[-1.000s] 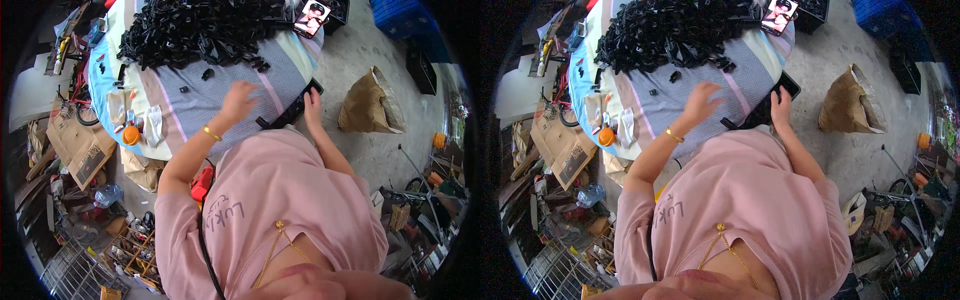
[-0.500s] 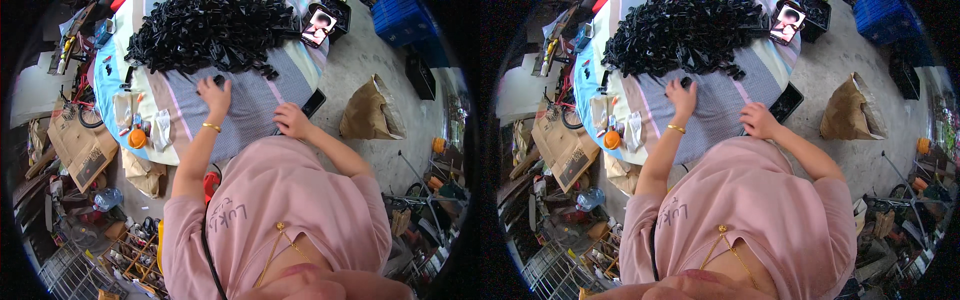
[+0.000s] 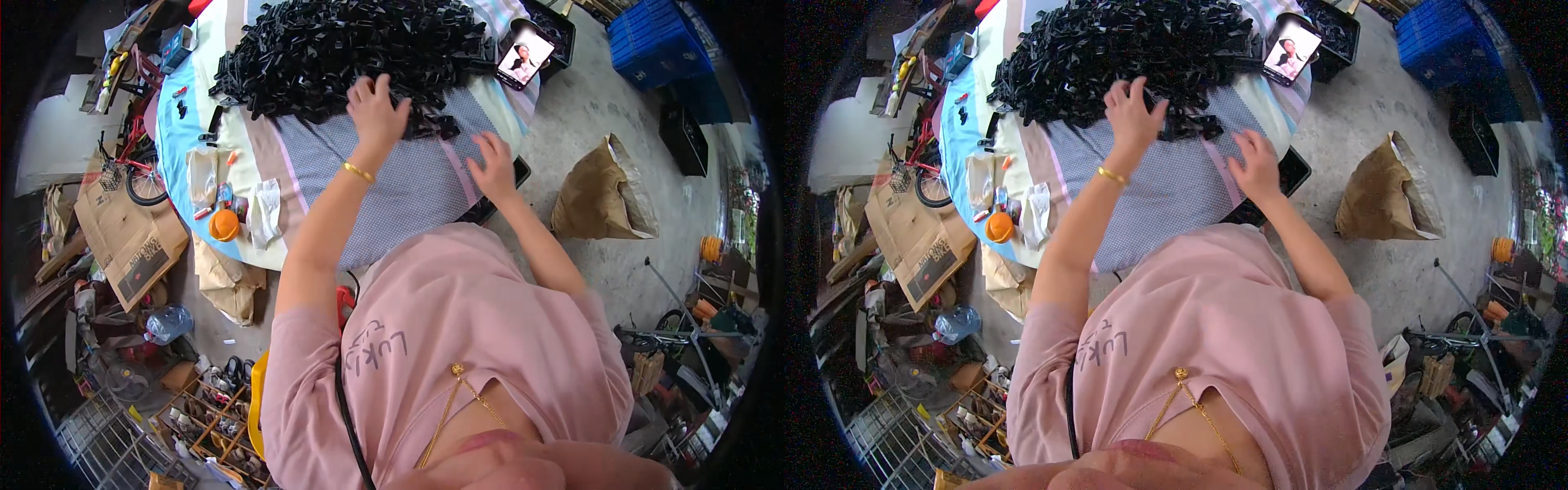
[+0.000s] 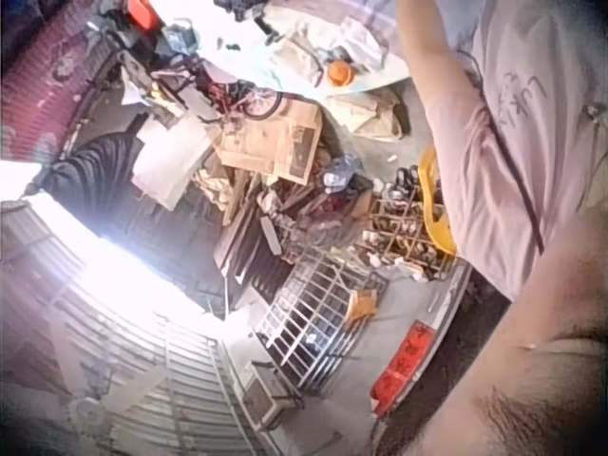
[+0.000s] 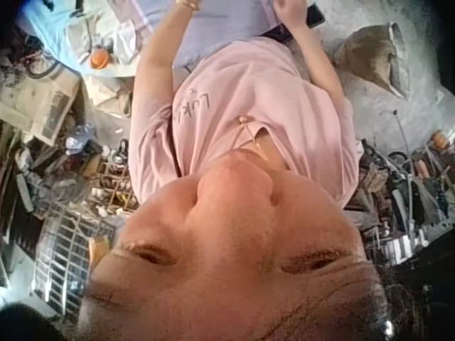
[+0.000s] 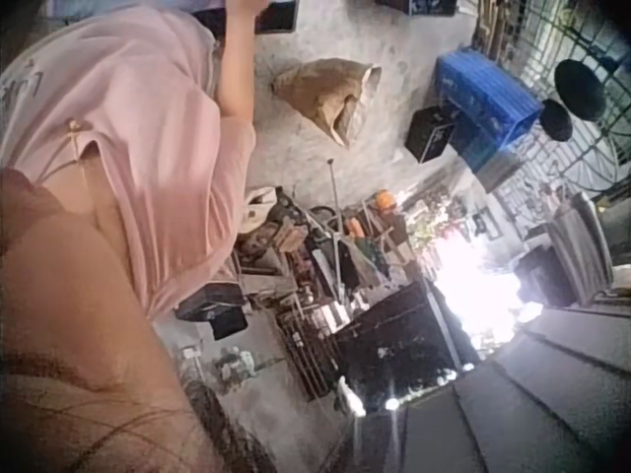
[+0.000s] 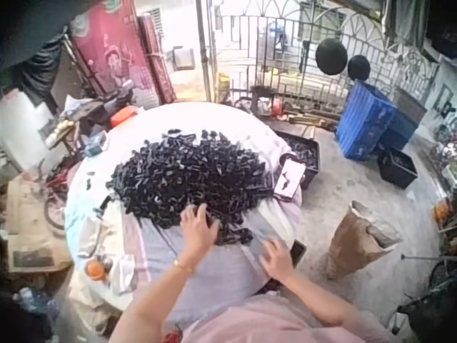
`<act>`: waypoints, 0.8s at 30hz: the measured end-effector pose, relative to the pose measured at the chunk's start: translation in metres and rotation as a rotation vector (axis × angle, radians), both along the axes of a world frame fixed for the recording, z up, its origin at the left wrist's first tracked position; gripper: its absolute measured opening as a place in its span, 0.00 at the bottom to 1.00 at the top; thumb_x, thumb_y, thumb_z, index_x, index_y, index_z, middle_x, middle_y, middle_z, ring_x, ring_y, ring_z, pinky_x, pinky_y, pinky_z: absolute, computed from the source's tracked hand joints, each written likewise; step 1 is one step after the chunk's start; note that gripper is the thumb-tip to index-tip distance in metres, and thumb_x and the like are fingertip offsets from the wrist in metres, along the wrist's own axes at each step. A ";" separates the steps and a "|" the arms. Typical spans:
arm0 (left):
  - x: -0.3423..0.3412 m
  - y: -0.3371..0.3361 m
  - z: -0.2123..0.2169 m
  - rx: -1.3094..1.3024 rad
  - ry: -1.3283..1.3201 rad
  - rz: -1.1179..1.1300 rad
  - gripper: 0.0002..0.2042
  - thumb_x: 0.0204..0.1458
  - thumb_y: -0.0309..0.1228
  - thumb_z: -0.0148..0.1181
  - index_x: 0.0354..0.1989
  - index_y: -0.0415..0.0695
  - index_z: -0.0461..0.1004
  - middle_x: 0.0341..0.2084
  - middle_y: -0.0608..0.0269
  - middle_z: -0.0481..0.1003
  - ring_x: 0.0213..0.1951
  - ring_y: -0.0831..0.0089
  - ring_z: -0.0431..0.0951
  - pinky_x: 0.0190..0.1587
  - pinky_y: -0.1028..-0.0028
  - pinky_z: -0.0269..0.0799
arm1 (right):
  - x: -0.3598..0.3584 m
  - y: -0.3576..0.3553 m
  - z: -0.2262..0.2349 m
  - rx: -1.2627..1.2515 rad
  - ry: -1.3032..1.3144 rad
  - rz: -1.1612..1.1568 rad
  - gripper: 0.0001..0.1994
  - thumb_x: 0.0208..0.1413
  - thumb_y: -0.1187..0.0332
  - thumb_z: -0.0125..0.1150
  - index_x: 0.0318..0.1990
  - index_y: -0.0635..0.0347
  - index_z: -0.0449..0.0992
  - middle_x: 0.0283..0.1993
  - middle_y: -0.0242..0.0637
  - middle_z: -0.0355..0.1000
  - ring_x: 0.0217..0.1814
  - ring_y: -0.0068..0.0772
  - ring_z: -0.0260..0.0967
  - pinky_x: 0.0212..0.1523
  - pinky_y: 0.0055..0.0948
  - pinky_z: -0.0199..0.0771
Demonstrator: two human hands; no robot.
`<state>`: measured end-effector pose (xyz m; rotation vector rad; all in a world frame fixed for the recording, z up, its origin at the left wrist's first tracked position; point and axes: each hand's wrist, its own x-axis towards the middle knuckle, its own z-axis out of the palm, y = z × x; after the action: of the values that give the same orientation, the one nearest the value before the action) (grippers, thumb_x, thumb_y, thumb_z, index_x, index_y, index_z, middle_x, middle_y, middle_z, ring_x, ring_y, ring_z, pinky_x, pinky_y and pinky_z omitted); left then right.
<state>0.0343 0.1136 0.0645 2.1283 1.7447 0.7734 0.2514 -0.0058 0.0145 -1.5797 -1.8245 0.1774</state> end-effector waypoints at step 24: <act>-0.072 -0.085 -0.068 0.137 0.022 0.071 0.19 0.41 0.27 0.65 0.45 0.45 0.72 0.53 0.45 0.61 0.53 0.47 0.63 0.55 0.58 0.61 | -0.025 0.018 -0.014 -0.222 -0.070 0.093 0.20 0.41 0.65 0.67 0.43 0.60 0.73 0.37 0.40 0.69 0.41 0.45 0.67 0.42 0.37 0.69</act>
<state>-0.0377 0.0282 -0.0040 2.1788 1.8360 0.9167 0.2262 0.0124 0.0004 -1.6694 -1.9907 0.3837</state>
